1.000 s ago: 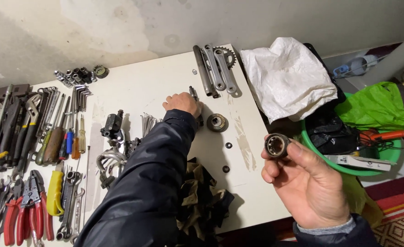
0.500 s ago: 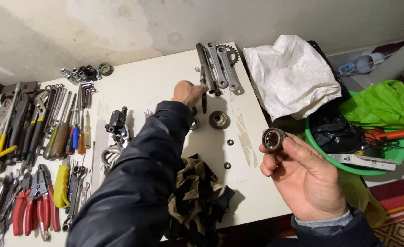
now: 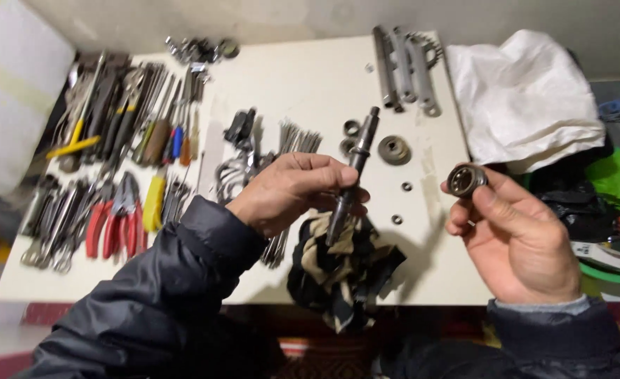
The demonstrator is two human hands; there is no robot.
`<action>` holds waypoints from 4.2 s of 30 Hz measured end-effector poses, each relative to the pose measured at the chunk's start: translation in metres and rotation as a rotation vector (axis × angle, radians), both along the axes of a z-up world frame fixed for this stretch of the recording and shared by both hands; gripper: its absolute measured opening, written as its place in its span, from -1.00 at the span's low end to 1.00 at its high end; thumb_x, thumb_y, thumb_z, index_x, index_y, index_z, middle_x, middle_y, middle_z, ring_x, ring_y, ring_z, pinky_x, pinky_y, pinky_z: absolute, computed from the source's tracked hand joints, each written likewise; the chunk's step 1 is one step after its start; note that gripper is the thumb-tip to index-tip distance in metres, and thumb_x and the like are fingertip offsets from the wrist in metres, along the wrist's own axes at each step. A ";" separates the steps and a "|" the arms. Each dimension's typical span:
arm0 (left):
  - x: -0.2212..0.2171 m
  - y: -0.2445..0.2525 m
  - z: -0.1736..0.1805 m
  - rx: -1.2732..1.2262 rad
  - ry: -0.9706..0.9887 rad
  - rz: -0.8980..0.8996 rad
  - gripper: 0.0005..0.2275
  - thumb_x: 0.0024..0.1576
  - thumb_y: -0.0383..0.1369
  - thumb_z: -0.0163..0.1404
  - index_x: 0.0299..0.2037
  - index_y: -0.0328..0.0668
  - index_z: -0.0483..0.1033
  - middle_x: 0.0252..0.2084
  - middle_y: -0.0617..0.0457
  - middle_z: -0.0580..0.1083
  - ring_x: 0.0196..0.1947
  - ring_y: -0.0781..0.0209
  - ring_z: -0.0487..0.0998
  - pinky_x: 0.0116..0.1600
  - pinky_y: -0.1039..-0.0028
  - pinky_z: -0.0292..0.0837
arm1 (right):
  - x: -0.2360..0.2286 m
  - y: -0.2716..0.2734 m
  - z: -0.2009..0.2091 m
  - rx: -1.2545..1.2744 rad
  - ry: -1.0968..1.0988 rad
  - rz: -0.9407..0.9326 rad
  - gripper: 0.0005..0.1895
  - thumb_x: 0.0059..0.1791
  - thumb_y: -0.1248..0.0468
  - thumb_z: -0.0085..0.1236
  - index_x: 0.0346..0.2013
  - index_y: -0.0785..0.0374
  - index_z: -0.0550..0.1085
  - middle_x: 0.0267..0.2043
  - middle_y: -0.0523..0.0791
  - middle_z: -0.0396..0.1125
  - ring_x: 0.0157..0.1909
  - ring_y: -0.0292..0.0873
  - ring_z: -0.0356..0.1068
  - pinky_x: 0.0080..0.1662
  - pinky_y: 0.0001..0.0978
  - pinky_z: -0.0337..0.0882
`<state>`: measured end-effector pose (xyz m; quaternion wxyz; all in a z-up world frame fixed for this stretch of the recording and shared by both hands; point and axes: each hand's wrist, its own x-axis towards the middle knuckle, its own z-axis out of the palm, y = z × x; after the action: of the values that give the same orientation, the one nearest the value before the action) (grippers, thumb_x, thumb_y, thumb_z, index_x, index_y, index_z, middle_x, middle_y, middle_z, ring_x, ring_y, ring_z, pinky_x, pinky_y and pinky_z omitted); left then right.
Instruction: The person assembles a mechanical component by hand, inserting a small metal ball into a cylindrical part, then attaching a larger cylindrical housing and a spring. The person wipes the parts with a cloth and rotates the assembly to check the fit.
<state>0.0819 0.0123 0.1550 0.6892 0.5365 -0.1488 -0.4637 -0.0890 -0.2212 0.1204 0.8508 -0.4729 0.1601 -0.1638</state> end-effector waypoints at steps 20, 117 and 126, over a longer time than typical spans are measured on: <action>-0.051 0.049 -0.022 0.281 -0.184 -0.144 -0.90 0.00 -0.38 0.30 -0.43 -0.23 0.70 -0.62 0.15 0.44 -0.60 0.36 0.29 -0.42 0.56 0.08 | 0.009 0.035 0.019 -0.347 0.124 0.289 -0.53 -0.16 0.39 0.22 0.05 0.48 0.52 -0.18 0.03 0.46 -0.25 -0.11 0.39 -0.18 -0.32 0.40; -0.047 0.063 -0.075 0.139 0.185 0.431 -0.85 0.12 -0.45 0.15 -0.13 -0.23 0.69 -0.44 0.15 0.44 -0.44 0.36 0.34 -0.24 0.56 0.27 | 0.146 0.072 -0.005 -0.690 0.524 0.362 -0.44 -0.21 0.41 0.27 0.11 0.34 0.51 -0.01 -0.03 0.48 0.03 -0.17 0.42 0.09 -0.37 0.43; -0.050 0.057 -0.087 0.085 0.123 0.536 -0.82 0.05 -0.47 0.21 -0.17 -0.39 0.68 -0.45 -0.05 0.56 -0.41 0.23 0.62 -0.35 0.63 0.43 | 0.115 0.054 -0.007 -0.402 0.097 0.557 -0.44 -0.20 0.49 0.22 0.11 0.56 0.44 -0.10 0.18 0.48 0.00 0.06 0.48 0.15 -0.04 0.43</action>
<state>0.0319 0.0689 0.0681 0.7720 0.5560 0.0602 -0.3022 0.0263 -0.1673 0.1139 0.7442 -0.6637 0.0299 0.0690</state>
